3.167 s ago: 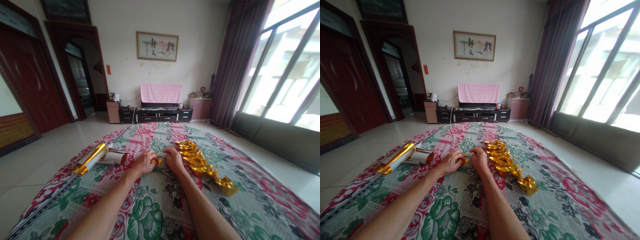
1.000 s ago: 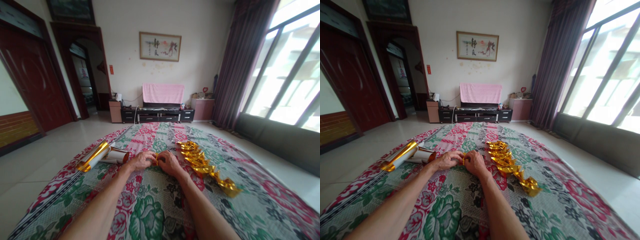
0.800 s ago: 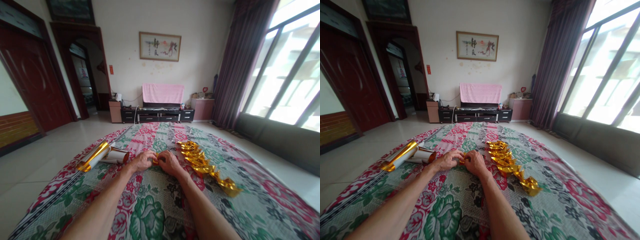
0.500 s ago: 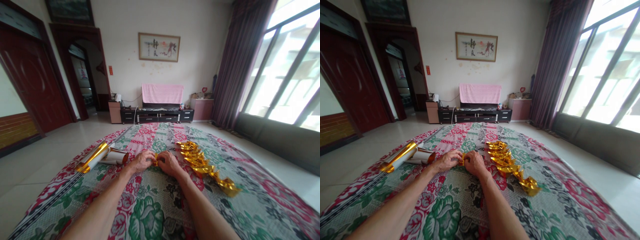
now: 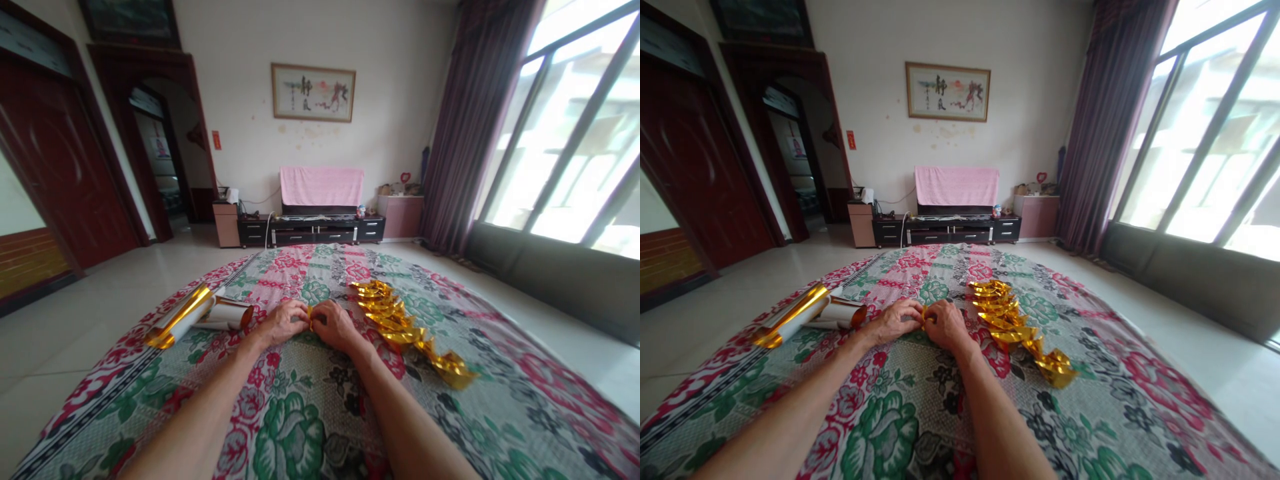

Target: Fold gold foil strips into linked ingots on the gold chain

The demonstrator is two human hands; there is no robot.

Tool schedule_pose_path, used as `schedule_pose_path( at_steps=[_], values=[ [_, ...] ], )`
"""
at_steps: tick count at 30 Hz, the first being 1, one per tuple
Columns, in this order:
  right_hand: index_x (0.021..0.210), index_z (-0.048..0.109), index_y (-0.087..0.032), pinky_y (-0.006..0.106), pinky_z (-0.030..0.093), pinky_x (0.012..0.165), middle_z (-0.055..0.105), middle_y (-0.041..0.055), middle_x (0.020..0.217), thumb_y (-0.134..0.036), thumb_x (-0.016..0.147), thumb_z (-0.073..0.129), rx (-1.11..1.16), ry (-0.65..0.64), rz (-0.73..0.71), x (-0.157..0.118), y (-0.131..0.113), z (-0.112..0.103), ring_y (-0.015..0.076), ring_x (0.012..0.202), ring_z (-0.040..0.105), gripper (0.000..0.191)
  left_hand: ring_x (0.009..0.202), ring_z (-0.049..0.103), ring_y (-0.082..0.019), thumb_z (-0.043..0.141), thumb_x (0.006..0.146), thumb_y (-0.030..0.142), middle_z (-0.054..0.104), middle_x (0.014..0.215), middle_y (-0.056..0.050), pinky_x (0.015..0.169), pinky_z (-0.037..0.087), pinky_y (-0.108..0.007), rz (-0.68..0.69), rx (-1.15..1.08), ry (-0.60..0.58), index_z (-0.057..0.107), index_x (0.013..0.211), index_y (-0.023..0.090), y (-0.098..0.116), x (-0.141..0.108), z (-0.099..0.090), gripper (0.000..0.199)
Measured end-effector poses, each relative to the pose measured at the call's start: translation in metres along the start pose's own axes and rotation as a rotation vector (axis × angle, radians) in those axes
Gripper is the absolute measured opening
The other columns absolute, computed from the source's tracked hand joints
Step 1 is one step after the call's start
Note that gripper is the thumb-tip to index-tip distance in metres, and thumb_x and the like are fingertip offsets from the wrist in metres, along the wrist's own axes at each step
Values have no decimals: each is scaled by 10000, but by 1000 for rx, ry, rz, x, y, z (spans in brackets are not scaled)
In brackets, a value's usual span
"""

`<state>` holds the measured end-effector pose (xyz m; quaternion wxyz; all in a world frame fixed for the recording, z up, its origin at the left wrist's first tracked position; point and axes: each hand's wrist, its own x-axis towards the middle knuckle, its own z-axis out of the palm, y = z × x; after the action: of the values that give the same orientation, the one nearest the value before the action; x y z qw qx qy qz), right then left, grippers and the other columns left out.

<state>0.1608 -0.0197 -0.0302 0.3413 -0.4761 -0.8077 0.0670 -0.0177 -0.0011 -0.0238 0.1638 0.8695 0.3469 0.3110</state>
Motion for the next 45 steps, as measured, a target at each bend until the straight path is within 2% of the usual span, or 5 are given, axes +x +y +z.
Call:
schedule_pose_path(
  at_steps=[10, 16, 22, 33, 45],
  values=[
    [794, 677, -229, 253, 423, 784, 648, 31, 908, -180, 713, 557, 17, 0, -4, 0, 3, 1, 160, 853, 574, 153, 877, 580, -153, 599, 734, 236, 645, 903, -54, 846, 428, -296, 0, 82, 64, 662, 704, 164, -10, 7, 11, 100],
    [784, 684, -224, 247, 424, 795, 662, 23, 907, -122, 727, 501, 45, -65, -38, 3, 6, -3, 150, 869, 578, 217, 846, 585, -153, 621, 701, 230, 642, 889, -52, 824, 440, -292, -43, 96, 70, 664, 664, 166, -12, 9, 15, 85],
    [797, 691, -229, 250, 428, 801, 666, 15, 902, -124, 709, 511, 66, -69, -62, 4, 7, -3, 153, 867, 576, 226, 856, 584, -160, 622, 688, 244, 644, 902, -49, 831, 440, -296, -72, 95, 77, 668, 645, 174, -13, 10, 16, 94],
    [805, 690, -228, 263, 423, 814, 663, 20, 916, -130, 679, 538, 61, -79, -49, 4, 9, -3, 163, 874, 570, 220, 815, 586, -157, 558, 663, 162, 653, 860, -39, 811, 452, -296, -136, 159, 113, 646, 605, 179, -4, 12, 19, 107],
    [817, 690, -217, 255, 414, 805, 668, 12, 884, -156, 707, 547, 96, -132, -133, 4, 5, -13, 157, 891, 562, 191, 840, 585, -152, 599, 664, 214, 653, 878, -33, 827, 443, -293, -110, 115, 93, 653, 621, 179, -8, 11, 17, 77]
  ],
)
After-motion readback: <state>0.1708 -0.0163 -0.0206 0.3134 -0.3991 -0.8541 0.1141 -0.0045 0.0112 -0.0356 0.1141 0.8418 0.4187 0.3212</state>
